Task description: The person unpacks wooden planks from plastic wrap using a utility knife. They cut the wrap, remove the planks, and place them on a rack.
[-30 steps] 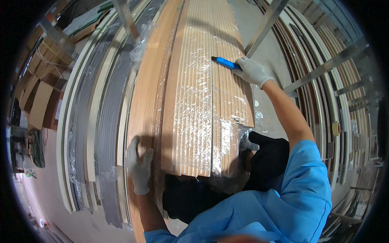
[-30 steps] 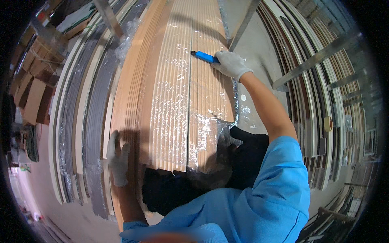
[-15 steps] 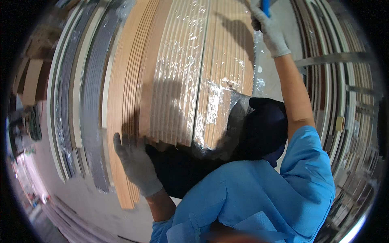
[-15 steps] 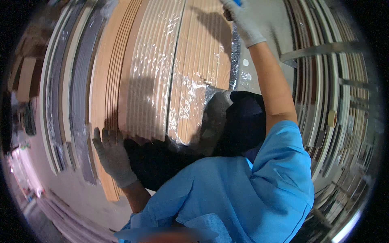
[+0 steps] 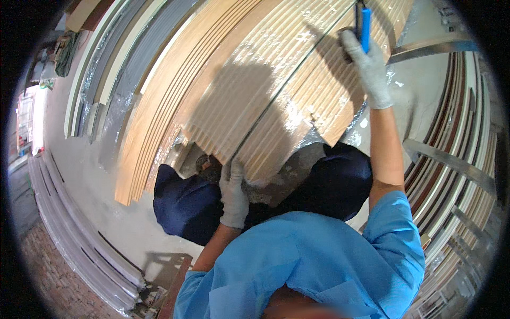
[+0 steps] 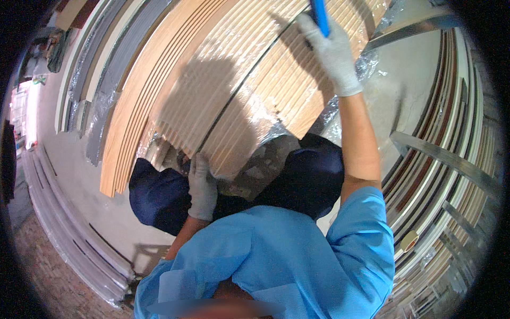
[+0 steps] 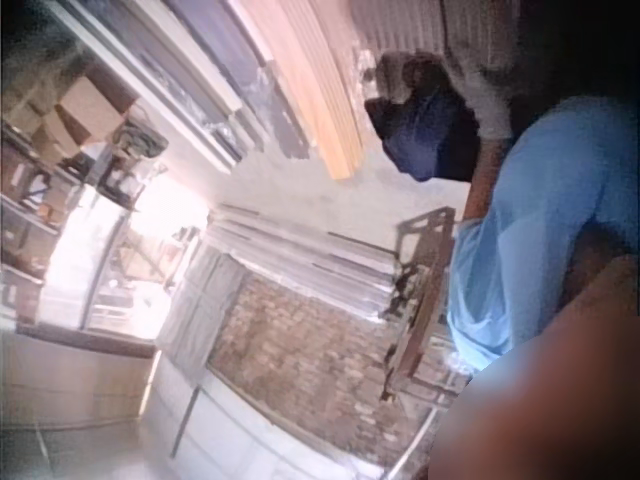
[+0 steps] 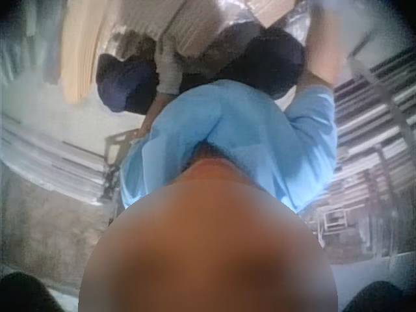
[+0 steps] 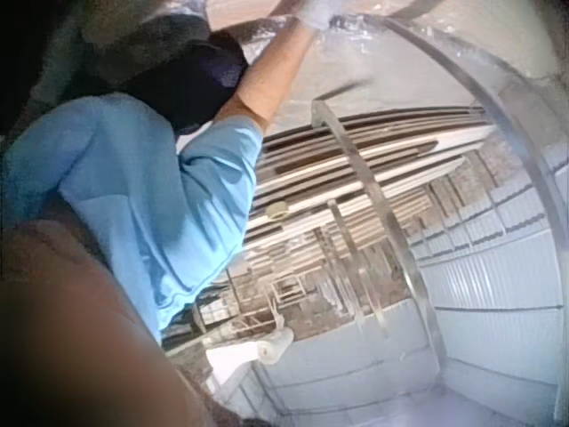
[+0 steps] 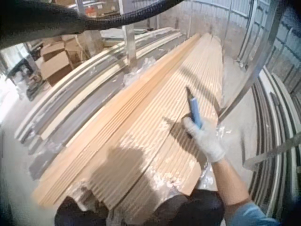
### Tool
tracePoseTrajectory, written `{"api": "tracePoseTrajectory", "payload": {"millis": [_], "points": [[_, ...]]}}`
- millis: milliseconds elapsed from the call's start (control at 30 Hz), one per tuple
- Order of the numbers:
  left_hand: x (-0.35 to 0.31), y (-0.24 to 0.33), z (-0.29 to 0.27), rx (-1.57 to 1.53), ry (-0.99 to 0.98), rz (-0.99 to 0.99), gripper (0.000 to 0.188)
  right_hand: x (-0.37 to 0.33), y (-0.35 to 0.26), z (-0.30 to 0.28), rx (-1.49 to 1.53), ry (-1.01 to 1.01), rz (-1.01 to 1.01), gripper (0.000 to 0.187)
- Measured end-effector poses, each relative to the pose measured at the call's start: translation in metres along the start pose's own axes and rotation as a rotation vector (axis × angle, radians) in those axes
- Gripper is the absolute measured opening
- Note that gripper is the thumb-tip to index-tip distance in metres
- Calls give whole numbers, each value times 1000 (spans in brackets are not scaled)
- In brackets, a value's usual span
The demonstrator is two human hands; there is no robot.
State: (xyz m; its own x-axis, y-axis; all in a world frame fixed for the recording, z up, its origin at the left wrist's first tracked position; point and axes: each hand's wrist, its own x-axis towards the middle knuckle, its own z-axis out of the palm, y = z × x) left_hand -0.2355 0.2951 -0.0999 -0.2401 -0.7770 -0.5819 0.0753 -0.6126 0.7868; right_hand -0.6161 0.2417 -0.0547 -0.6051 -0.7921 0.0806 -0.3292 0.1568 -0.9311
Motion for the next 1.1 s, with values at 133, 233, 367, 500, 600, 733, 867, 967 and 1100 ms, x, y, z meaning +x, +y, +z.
{"api": "tracePoseTrajectory", "payload": {"millis": [133,233,367,500,600,733,867,967,1100], "points": [[-5,-8,13,271,231,94,46,-10,-10,12,-162,-90,-90,45],[-12,-10,10,276,165,117,39,-16,-15,18,-225,-209,-224,43],[-14,-12,4,222,139,86,35,-17,-25,43,-173,-344,-228,38],[8,-13,4,-60,164,221,52,-7,-43,81,-389,-525,-462,33],[37,0,2,105,427,419,55,-1,-58,106,-331,-550,-531,34],[94,36,-12,-342,551,284,63,5,-73,130,-366,-534,-574,33],[133,34,-23,-664,256,258,64,9,-83,158,-498,-633,-668,37],[137,11,-24,-436,302,508,58,12,-87,190,-514,-557,-866,21],[134,-12,-15,-489,323,492,51,17,-93,223,-732,-881,-704,25]]}}
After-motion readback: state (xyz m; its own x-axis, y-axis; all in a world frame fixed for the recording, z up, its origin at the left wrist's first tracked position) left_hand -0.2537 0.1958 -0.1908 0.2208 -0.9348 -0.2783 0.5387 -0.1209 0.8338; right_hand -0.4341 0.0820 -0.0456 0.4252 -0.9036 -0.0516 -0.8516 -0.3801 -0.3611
